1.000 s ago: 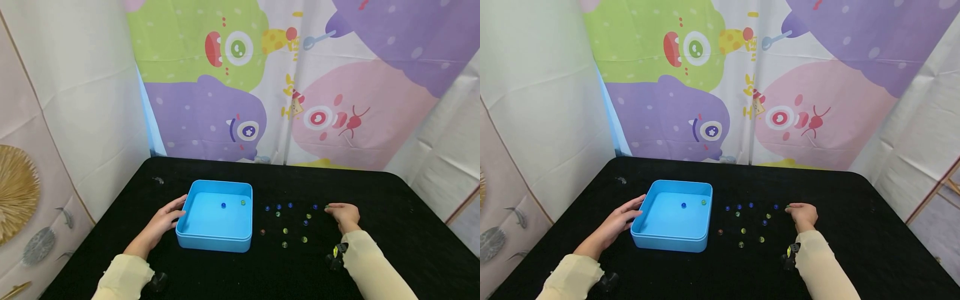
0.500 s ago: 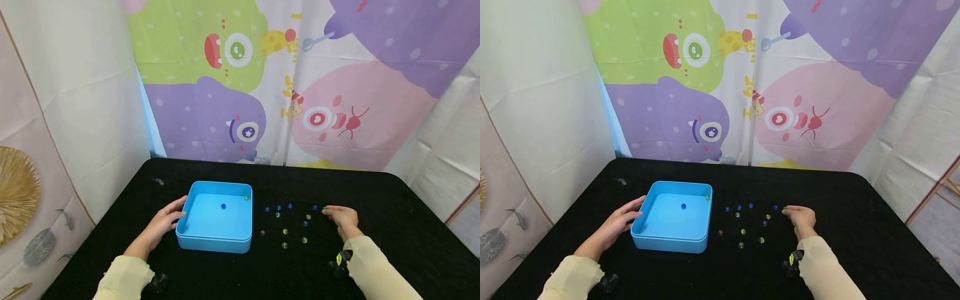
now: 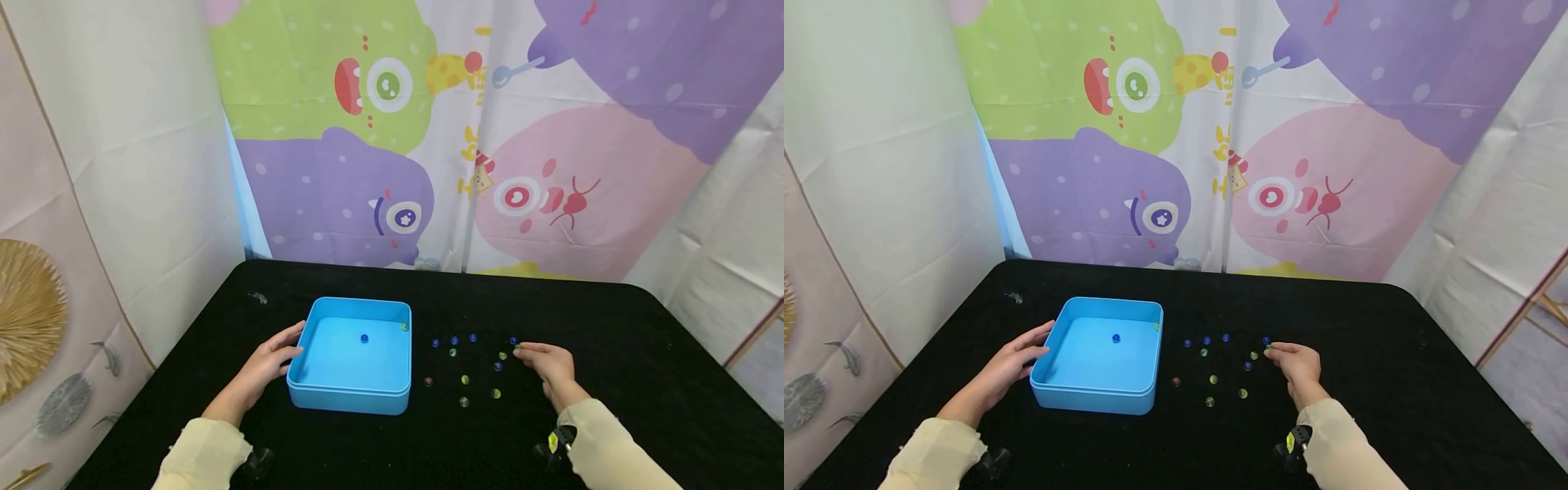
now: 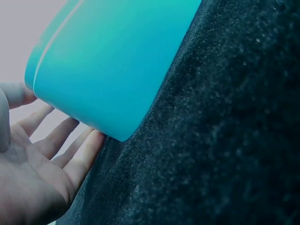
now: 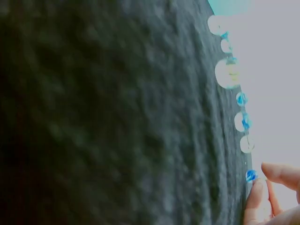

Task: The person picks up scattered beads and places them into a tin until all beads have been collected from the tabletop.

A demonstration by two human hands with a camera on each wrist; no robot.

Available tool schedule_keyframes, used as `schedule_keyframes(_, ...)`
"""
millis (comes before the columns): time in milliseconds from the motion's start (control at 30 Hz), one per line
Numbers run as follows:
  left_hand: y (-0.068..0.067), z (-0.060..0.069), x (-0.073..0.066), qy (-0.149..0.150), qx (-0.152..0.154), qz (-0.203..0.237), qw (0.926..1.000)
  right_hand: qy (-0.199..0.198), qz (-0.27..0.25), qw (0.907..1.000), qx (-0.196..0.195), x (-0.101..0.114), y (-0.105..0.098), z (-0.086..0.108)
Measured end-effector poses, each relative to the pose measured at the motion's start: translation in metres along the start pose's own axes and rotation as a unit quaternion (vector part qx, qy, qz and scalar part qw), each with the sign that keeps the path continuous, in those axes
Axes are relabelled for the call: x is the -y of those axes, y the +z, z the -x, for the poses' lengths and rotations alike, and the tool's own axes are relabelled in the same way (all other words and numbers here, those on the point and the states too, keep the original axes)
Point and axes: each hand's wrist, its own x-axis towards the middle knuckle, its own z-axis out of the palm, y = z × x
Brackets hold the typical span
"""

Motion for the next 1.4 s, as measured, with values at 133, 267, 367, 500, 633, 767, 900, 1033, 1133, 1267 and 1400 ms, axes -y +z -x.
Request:
schedule_keyframes(133, 0.0, 0.0, 0.0, 0.0, 0.001, -0.001, 1.0, -0.019, 0.003, 0.9998, -0.001, 0.0, 0.005, 0.004)
schedule_keyframes(267, 0.0, -0.001, 0.0, -0.003, -0.001, -0.001, 1.0, -0.031, -0.006, 0.9995, -0.006, 0.003, 0.012, 0.007)
schedule_keyframes(367, 0.0, -0.001, -0.001, -0.004, -0.002, 0.0, 1.0, -0.036, -0.019, 0.9991, -0.006, 0.005, 0.017, 0.008)
schedule_keyframes(500, 0.001, -0.001, -0.001, -0.004, -0.003, 0.0, 1.0, -0.041, -0.031, 0.9987, -0.001, 0.008, 0.022, 0.011)
schedule_keyframes(633, 0.001, -0.001, -0.001, -0.003, -0.001, -0.001, 1.0, -0.044, -0.042, 0.9981, 0.005, 0.012, 0.027, 0.014)
schedule_keyframes(767, 0.001, -0.001, -0.001, -0.004, -0.001, -0.001, 1.0, -0.05, -0.044, 0.9977, 0.009, 0.018, 0.033, 0.018)
schedule_keyframes(900, 0.0, -0.001, 0.0, -0.007, -0.002, -0.002, 1.0, -0.056, -0.05, 0.997, 0.019, 0.023, 0.038, 0.023)
schedule_keyframes(1033, 0.0, -0.001, -0.001, -0.006, -0.001, -0.002, 1.0, -0.067, -0.057, 0.9957, 0.028, 0.027, 0.043, 0.027)
schedule_keyframes(1133, 0.0, -0.001, -0.001, -0.006, -0.002, -0.002, 1.0, -0.072, -0.06, 0.995, 0.034, 0.032, 0.047, 0.029)
schedule_keyframes(1267, 0.0, -0.001, -0.001, -0.007, -0.003, -0.004, 1.0, -0.07, -0.06, 0.9947, 0.047, 0.039, 0.052, 0.033)
schedule_keyframes(1400, 0.0, -0.001, -0.001, -0.007, -0.004, -0.005, 1.0, -0.073, -0.053, 0.9945, 0.053, 0.044, 0.057, 0.036)
